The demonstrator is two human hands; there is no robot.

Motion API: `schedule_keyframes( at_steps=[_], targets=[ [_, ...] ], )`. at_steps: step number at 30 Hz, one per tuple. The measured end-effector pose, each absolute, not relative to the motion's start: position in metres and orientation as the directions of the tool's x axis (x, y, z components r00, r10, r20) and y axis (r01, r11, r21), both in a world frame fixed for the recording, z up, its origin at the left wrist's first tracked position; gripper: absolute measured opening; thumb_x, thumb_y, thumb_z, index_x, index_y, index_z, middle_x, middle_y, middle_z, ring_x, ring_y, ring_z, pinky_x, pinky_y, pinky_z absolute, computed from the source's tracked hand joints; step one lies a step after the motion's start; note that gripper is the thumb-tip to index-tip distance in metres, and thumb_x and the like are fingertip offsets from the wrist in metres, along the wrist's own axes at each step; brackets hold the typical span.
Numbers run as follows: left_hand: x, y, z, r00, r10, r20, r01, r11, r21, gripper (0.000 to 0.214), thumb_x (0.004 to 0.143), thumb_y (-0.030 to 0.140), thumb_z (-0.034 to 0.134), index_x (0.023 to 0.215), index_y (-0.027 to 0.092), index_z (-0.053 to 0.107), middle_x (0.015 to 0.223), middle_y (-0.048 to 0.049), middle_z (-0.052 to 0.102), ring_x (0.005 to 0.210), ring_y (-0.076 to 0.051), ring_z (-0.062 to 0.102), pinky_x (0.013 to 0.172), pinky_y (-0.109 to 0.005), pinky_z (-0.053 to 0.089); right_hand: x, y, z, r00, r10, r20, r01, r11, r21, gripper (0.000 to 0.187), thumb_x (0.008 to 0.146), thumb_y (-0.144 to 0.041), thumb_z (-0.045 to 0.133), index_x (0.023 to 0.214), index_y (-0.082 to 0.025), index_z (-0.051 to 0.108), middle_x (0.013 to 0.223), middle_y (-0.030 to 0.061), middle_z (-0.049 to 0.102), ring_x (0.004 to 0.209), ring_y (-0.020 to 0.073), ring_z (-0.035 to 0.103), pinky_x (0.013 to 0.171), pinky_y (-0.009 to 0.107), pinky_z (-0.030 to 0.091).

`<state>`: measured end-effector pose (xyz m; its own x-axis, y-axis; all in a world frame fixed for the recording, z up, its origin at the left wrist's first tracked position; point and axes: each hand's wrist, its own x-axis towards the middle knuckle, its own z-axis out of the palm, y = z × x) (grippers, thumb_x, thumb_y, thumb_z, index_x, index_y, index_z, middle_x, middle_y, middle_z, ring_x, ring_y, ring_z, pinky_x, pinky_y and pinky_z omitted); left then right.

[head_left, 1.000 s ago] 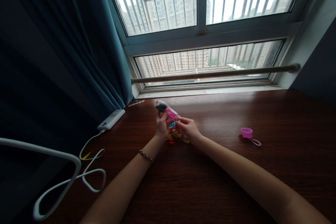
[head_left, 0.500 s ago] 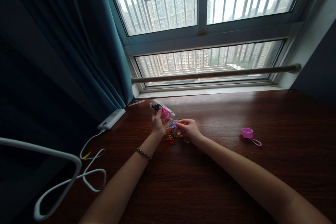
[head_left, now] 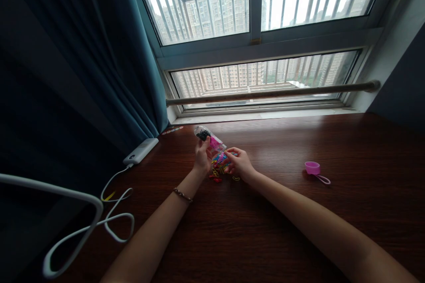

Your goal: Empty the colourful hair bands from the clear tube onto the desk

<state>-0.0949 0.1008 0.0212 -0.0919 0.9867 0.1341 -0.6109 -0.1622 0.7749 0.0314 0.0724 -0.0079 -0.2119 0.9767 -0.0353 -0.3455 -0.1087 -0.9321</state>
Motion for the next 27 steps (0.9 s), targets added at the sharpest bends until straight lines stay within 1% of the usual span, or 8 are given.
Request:
schedule_keyframes(
  at_steps=[4,6,10,13,16,21,24,27],
  targets=[
    [-0.094,0.1,0.022,-0.112,0.982,0.154,-0.611,-0.19,0.768,0.028,0.066,0.026,0.069,0.087,0.021,0.053,0.074,0.0036,0.06,0.06,-0.011,0.06,0.059,-0.028,0.052,0.032,0.072,-0.006,-0.159,0.987,-0.026,-0.308,-0.075,-0.949,0.03,0.059,-0.033,0.068,0.076,-0.015,0.052,0.053,-0.0008,0.062,0.034,0.01,0.053,0.026,0.014,0.033],
    [-0.094,0.099,0.023,-0.093,0.985,0.143,-0.611,-0.17,0.773,0.027,0.066,0.026,0.069,0.087,0.021,0.053,0.075,0.0031,0.061,0.061,-0.012,0.061,0.06,-0.029,0.052,0.032,0.072,-0.006,-0.154,0.987,-0.035,-0.309,-0.082,-0.948,0.028,0.059,-0.031,0.068,0.076,-0.015,0.053,0.052,-0.0015,0.061,0.035,0.0101,0.053,0.026,0.014,0.033],
    [-0.095,0.098,0.025,-0.039,0.994,0.098,-0.623,-0.101,0.776,0.026,0.066,0.025,0.069,0.086,0.019,0.053,0.076,0.0005,0.063,0.064,-0.015,0.062,0.062,-0.033,0.053,0.033,0.072,-0.005,-0.181,0.984,-0.006,-0.354,-0.071,-0.933,0.029,0.062,-0.03,0.066,0.084,-0.015,0.055,0.064,0.001,0.066,0.038,0.0095,0.055,0.028,0.013,0.033],
    [-0.096,0.1,0.024,-0.024,0.996,0.091,-0.645,-0.085,0.76,0.023,0.067,0.024,0.068,0.084,0.018,0.054,0.075,0.0003,0.063,0.064,-0.014,0.062,0.062,-0.031,0.052,0.034,0.071,-0.003,-0.234,0.971,0.048,-0.384,-0.047,-0.922,0.041,0.065,-0.03,0.064,0.102,-0.017,0.054,0.073,0.0024,0.067,0.039,0.008,0.055,0.031,0.013,0.034],
    [-0.096,0.1,0.021,0.015,0.997,0.078,-0.642,-0.05,0.765,0.023,0.067,0.023,0.068,0.085,0.017,0.054,0.074,0.0003,0.064,0.061,-0.013,0.062,0.06,-0.027,0.052,0.034,0.069,-0.001,-0.329,0.941,0.077,-0.372,-0.054,-0.927,0.056,0.066,-0.031,0.064,0.118,-0.021,0.046,0.076,0.0014,0.067,0.039,0.0082,0.055,0.032,0.014,0.037],
    [-0.087,0.093,0.017,0.106,0.991,0.086,-0.59,-0.007,0.807,0.028,0.066,0.025,0.069,0.088,0.018,0.053,0.073,0.0001,0.063,0.059,-0.014,0.061,0.054,-0.026,0.05,0.034,0.066,-0.002,-0.457,0.89,0.014,-0.283,-0.13,-0.95,0.072,0.066,-0.03,0.066,0.129,-0.025,0.032,0.071,-0.0012,0.067,0.041,0.0118,0.058,0.035,0.018,0.042],
    [-0.085,0.091,0.016,0.119,0.99,0.077,-0.573,0.005,0.819,0.03,0.066,0.026,0.069,0.089,0.019,0.052,0.071,0.0009,0.062,0.055,-0.014,0.06,0.047,-0.023,0.047,0.033,0.068,-0.004,-0.479,0.878,0.005,-0.263,-0.138,-0.955,0.065,0.067,-0.033,0.066,0.124,-0.024,0.036,0.069,-0.0003,0.066,0.041,0.0122,0.058,0.034,0.017,0.041],
    [-0.087,0.092,0.016,0.098,0.992,0.081,-0.584,-0.008,0.811,0.028,0.067,0.028,0.068,0.087,0.019,0.052,0.068,0.0018,0.061,0.052,-0.013,0.059,0.047,-0.023,0.046,0.033,0.069,-0.005,-0.504,0.864,0.006,-0.264,-0.147,-0.953,0.054,0.069,-0.037,0.064,0.115,-0.02,0.043,0.068,0.0019,0.066,0.042,0.0123,0.058,0.035,0.017,0.042]
  ],
)
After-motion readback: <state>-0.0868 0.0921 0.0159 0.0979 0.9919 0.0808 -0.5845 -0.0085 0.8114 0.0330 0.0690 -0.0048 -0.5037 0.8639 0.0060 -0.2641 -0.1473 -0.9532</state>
